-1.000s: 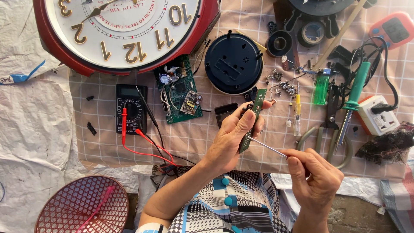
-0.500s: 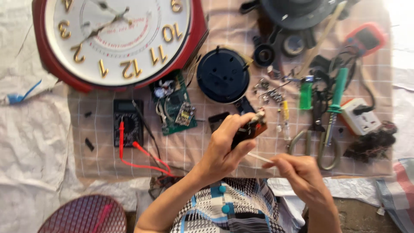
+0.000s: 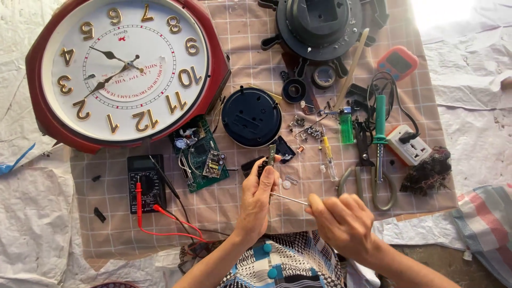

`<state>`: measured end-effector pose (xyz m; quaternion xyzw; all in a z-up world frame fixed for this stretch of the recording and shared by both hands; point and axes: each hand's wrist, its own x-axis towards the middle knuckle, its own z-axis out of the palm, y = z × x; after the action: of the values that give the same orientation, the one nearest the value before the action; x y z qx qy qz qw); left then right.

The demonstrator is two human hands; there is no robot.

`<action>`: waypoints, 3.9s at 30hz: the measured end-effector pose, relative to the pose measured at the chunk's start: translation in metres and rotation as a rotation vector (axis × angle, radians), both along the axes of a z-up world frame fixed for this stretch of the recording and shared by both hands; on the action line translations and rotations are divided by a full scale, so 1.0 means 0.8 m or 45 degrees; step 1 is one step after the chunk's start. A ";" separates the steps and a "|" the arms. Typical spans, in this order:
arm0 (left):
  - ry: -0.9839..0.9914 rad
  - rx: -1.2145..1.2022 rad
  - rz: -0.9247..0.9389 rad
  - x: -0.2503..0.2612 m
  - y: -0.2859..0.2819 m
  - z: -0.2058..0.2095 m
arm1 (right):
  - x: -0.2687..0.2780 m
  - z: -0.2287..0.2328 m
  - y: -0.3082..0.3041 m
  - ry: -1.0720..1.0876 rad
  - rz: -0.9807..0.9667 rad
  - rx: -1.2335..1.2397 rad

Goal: The person disassembles a small black electronic device, removes a green circuit board, and uses a screwdriver to manipulate components. They then reassemble the device by inserting the circuit board back into the casing and securing it with screws.

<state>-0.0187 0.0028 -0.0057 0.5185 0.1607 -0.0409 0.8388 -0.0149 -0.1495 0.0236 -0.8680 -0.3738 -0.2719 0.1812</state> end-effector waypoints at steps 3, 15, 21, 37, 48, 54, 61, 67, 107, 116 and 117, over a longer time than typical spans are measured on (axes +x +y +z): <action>-0.131 0.447 -0.015 -0.006 0.009 0.013 | 0.002 -0.006 -0.011 0.586 0.039 0.107; -1.012 0.907 -0.440 -0.011 0.038 0.032 | 0.038 0.006 -0.027 2.306 0.450 0.203; -0.197 0.634 0.053 -0.005 0.016 0.003 | -0.003 -0.001 0.011 0.099 0.001 -0.234; -1.107 0.609 -0.601 -0.014 0.056 0.042 | 0.035 0.011 -0.010 2.896 0.764 0.298; -0.187 0.289 -0.187 -0.017 0.043 -0.012 | 0.004 -0.012 0.013 0.575 0.237 -0.044; -0.082 -0.189 -0.172 -0.013 0.035 -0.012 | 0.014 -0.010 0.012 0.718 0.394 0.045; 0.025 -0.205 -0.118 -0.019 0.048 -0.016 | 0.184 0.009 -0.102 0.510 -0.022 0.456; 0.074 -0.212 -0.053 -0.028 0.056 -0.009 | 0.316 -0.049 -0.184 0.640 -0.722 -0.082; 0.045 -0.398 0.037 -0.032 0.059 -0.001 | 0.135 0.015 -0.090 0.633 0.003 0.493; -0.109 -0.260 -0.052 -0.019 0.029 0.017 | 0.032 0.023 -0.011 1.508 0.419 0.146; -0.183 -0.175 -0.057 -0.020 0.027 0.020 | 0.031 0.017 -0.009 1.542 0.425 0.127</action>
<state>-0.0347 0.0242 0.0104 0.4648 0.0852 -0.0333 0.8807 0.0101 -0.1569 0.0374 -0.7885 -0.3222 0.2828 0.4410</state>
